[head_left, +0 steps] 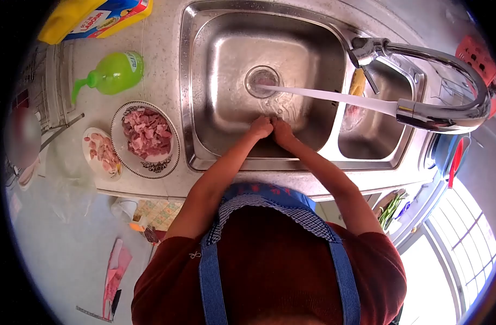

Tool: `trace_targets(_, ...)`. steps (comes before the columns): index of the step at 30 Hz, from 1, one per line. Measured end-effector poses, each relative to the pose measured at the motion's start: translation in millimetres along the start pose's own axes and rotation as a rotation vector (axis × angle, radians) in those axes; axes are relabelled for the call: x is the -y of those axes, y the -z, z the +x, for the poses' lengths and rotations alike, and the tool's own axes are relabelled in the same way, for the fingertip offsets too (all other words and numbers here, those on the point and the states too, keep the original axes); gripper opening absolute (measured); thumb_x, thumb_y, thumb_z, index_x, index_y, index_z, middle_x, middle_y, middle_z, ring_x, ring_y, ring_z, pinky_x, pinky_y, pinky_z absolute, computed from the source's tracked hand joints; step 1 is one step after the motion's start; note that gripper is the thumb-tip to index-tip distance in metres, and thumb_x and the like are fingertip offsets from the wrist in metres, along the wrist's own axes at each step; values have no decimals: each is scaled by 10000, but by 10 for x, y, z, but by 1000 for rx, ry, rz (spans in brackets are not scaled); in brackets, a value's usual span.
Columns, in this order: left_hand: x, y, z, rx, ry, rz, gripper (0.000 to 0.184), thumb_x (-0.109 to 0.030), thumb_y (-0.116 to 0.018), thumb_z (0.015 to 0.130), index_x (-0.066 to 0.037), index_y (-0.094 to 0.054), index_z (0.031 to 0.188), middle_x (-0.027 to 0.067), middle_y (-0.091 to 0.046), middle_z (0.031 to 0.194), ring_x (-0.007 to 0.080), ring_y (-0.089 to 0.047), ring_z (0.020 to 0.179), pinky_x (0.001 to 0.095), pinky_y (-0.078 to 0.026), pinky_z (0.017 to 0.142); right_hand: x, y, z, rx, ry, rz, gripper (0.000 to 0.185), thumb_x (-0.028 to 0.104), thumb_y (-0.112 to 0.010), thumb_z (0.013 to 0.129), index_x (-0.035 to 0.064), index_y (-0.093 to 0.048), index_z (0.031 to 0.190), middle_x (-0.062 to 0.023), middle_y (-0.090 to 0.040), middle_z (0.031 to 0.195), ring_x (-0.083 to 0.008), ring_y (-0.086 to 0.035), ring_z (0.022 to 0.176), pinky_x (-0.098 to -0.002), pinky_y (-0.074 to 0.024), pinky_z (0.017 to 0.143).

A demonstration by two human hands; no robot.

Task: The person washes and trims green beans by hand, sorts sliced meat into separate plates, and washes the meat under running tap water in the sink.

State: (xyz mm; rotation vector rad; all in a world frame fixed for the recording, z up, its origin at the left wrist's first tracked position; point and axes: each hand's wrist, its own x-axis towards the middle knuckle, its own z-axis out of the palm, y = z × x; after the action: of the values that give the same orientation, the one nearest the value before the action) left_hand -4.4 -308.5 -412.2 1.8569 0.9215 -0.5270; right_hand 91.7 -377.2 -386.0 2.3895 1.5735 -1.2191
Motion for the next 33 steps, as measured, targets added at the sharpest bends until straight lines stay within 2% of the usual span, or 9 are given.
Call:
trace_targets(1,23,13,-18,-1,-1,-1,392,-382,-460,791,-54,-543,990,154,-569,1025,311,-554,843,417,-468,748,28,0,28,-1,0,-2,327,116,-590,705,46,-534,1020,-181,-606,897,-366,-589,808,-439,-485,674)
trace_targets(3,96,126,-114,109,352,-1048,346,-388,-410,830,-105,-561,961,82,-586,937,231,-557,810,403,-483,677,77,45,127,140,-36,174,333,176,-636,676,6,-600,960,-171,-637,843,-322,-612,795,-387,-491,698)
trace_targets(5,189,316,-64,232,526,-1015,312,-381,-367,850,-151,-568,914,31,-573,852,172,-541,793,387,-483,649,101,13,191,271,-231,274,371,239,-673,644,7,-634,931,-148,-648,890,-232,-624,832,-344,-492,713)
trace_targets(8,255,408,-21,379,685,-1223,269,-352,-378,845,-159,-565,825,34,-568,753,177,-554,718,365,-493,614,203,10,108,186,61,612,332,108,-605,703,46,-613,1030,-118,-654,895,-154,-612,871,-321,-493,719)
trace_targets(15,279,774,-158,514,449,-1374,226,-252,-488,833,-59,-570,749,29,-557,654,139,-541,578,255,-475,546,380,858,606,-564,422,172,303,91,-551,760,53,-519,1058,-172,-538,1086,-348,-563,921,-411,-473,728)
trace_targets(19,147,1036,-360,469,296,-1446,217,-233,-511,839,-33,-580,793,30,-567,698,136,-546,610,253,-464,565,340,517,1181,-460,383,85,322,140,-538,780,57,-519,1090,-175,-523,1100,-340,-524,1002,-392,-461,782)
trace_targets(21,155,1059,-395,462,244,-1469,226,-235,-499,853,-32,-588,813,28,-570,715,134,-547,620,252,-462,574,802,844,1093,-120,-108,-27,367,116,-486,783,68,-457,1146,-174,-483,1134,-324,-517,997,-414,-455,798)
trace_targets(26,269,1115,-465,398,31,-1485,290,-277,-454,903,-41,-573,1022,14,-575,845,101,-546,737,252,-454,667,613,618,1066,-102,233,-409,334,119,-462,793,50,-475,1120,-241,-442,1171,-382,-448,1080,-454,-403,875)
trace_targets(33,270,1373,-669,298,2,-1427,320,-282,-469,898,-40,-559,1087,-10,-566,883,88,-538,763,254,-445,692,303,59,1493,11,182,-504,309,177,-469,798,63,-529,1079,-212,-501,1136,-378,-490,1036,-468,-404,871)
